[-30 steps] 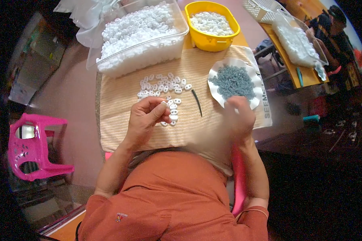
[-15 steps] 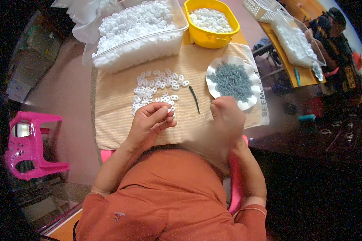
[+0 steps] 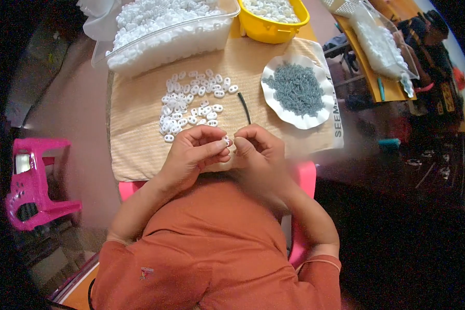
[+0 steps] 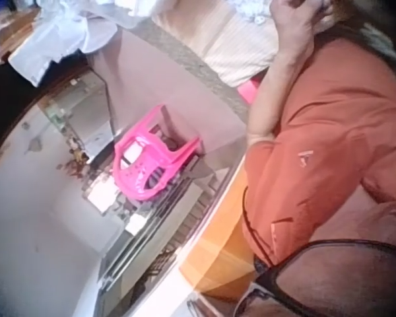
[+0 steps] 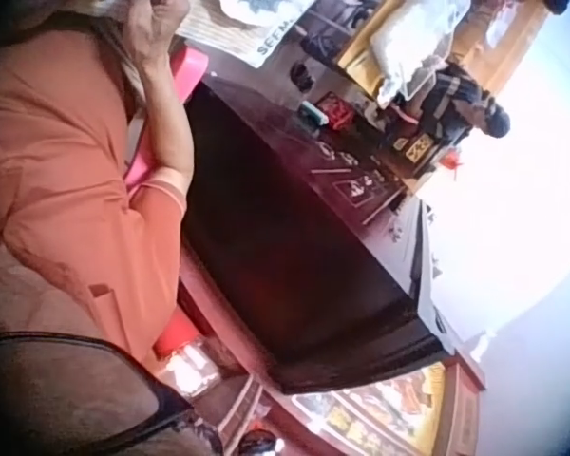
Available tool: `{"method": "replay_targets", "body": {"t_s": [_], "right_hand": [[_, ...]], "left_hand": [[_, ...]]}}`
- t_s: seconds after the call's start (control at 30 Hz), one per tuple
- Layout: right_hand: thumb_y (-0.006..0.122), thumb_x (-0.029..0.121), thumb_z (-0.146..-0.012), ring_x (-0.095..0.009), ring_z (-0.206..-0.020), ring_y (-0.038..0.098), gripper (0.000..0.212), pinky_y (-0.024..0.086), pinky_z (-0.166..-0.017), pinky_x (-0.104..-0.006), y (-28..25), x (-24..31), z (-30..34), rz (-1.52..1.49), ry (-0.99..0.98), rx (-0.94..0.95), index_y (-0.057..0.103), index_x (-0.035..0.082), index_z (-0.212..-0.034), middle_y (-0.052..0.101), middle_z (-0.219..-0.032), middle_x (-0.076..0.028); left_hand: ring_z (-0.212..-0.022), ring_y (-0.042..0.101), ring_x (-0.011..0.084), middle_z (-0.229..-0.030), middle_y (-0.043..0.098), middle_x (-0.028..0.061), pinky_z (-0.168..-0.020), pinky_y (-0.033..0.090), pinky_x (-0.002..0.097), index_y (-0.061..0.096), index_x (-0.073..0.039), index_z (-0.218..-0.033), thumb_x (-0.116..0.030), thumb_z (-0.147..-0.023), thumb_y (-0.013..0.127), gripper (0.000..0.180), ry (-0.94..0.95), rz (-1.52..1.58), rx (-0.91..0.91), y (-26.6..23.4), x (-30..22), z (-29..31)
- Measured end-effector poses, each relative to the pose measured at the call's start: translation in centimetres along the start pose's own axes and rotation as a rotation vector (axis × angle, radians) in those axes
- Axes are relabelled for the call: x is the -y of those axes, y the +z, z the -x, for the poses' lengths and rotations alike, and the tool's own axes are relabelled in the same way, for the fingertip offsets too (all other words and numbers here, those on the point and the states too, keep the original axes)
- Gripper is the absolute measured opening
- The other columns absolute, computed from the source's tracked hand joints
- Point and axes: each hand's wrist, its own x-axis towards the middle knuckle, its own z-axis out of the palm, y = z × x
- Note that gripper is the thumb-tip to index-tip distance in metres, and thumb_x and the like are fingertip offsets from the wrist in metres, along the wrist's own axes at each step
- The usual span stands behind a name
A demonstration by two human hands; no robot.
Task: Assembling small white plastic components by inserting small pins or fasteners using hands and a small pick tool.
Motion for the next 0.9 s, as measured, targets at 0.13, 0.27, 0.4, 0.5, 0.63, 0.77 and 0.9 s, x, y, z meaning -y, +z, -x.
{"method": "replay_targets", "body": {"t_s": [0.13, 0.27, 0.4, 0.5, 0.63, 0.77, 0.9], "right_hand": [[0.059, 0.005, -0.093, -0.009, -0.077, 0.059, 0.008, 0.048, -0.071, -0.0224, -0.21, -0.18, 0.02, -0.095, 0.036, 0.015, 0.060, -0.003, -0.095, 0.061, -0.090, -0.005], [0.060, 0.005, -0.092, -0.009, -0.079, 0.059, 0.008, 0.048, -0.073, -0.0221, -0.05, 0.00, -0.04, -0.089, 0.010, 0.029, 0.060, -0.003, -0.095, 0.061, -0.091, -0.005], [0.060, 0.005, -0.092, -0.009, -0.079, 0.059, 0.009, 0.048, -0.073, -0.0221, -0.07, -0.11, -0.01, -0.074, 0.007, 0.030, 0.060, -0.003, -0.095, 0.061, -0.092, -0.006], [0.060, 0.006, -0.093, -0.009, -0.078, 0.058, 0.009, 0.048, -0.072, -0.0219, -0.33, -0.67, 0.07, -0.090, 0.020, 0.030, 0.060, -0.003, -0.094, 0.061, -0.091, -0.006], [0.060, 0.007, -0.093, -0.009, -0.077, 0.058, 0.010, 0.047, -0.072, -0.0218, -0.23, -0.72, 0.01, -0.071, -0.003, 0.040, 0.060, -0.003, -0.094, 0.061, -0.090, -0.006], [0.061, 0.012, -0.093, -0.004, -0.077, 0.055, 0.011, 0.046, -0.069, -0.0204, 0.08, -0.45, 0.06, -0.072, 0.000, 0.014, 0.060, 0.001, -0.092, 0.060, -0.084, 0.002], [0.062, 0.011, -0.093, -0.005, -0.077, 0.057, 0.011, 0.048, -0.070, -0.0206, 0.22, -0.46, 0.00, -0.072, -0.024, 0.012, 0.060, 0.001, -0.093, 0.061, -0.084, 0.001]], "left_hand": [[-0.081, 0.065, 0.0126, -0.091, 0.066, 0.0068, -0.073, 0.056, 0.0245, 0.060, 0.001, -0.106, -0.006, -0.089, 0.064, 0.019, -0.037, -0.005, 0.025, 0.06, 0.03, 0.03], [-0.081, 0.065, 0.0122, -0.090, 0.066, 0.0065, -0.073, 0.055, 0.0242, 0.060, 0.001, -0.106, -0.007, -0.089, 0.065, 0.019, -0.037, -0.014, 0.025, -0.02, 0.26, -0.04], [-0.080, 0.063, 0.0117, -0.089, 0.065, 0.0064, -0.072, 0.055, 0.0242, 0.060, 0.001, -0.106, -0.007, -0.089, 0.065, 0.020, -0.002, -0.019, 0.024, -0.20, 0.55, -0.13], [-0.079, 0.063, 0.0117, -0.089, 0.065, 0.0064, -0.072, 0.055, 0.0245, 0.060, 0.002, -0.106, -0.006, -0.089, 0.064, 0.019, 0.018, -0.018, 0.022, -0.10, 0.64, -0.23], [-0.079, 0.063, 0.0117, -0.088, 0.065, 0.0063, -0.072, 0.055, 0.0246, 0.060, 0.002, -0.105, -0.006, -0.089, 0.064, 0.019, 0.012, -0.002, 0.018, -0.07, 0.55, -0.15], [-0.079, 0.063, 0.0118, -0.089, 0.065, 0.0063, -0.072, 0.055, 0.0246, 0.060, 0.002, -0.105, -0.007, -0.089, 0.065, 0.020, -0.001, 0.004, 0.022, -0.15, 0.55, -0.10], [-0.080, 0.064, 0.0122, -0.090, 0.065, 0.0063, -0.073, 0.056, 0.0251, 0.060, 0.001, -0.105, -0.008, -0.088, 0.066, 0.020, 0.013, -0.005, 0.040, -0.43, 0.89, -0.25]]}}
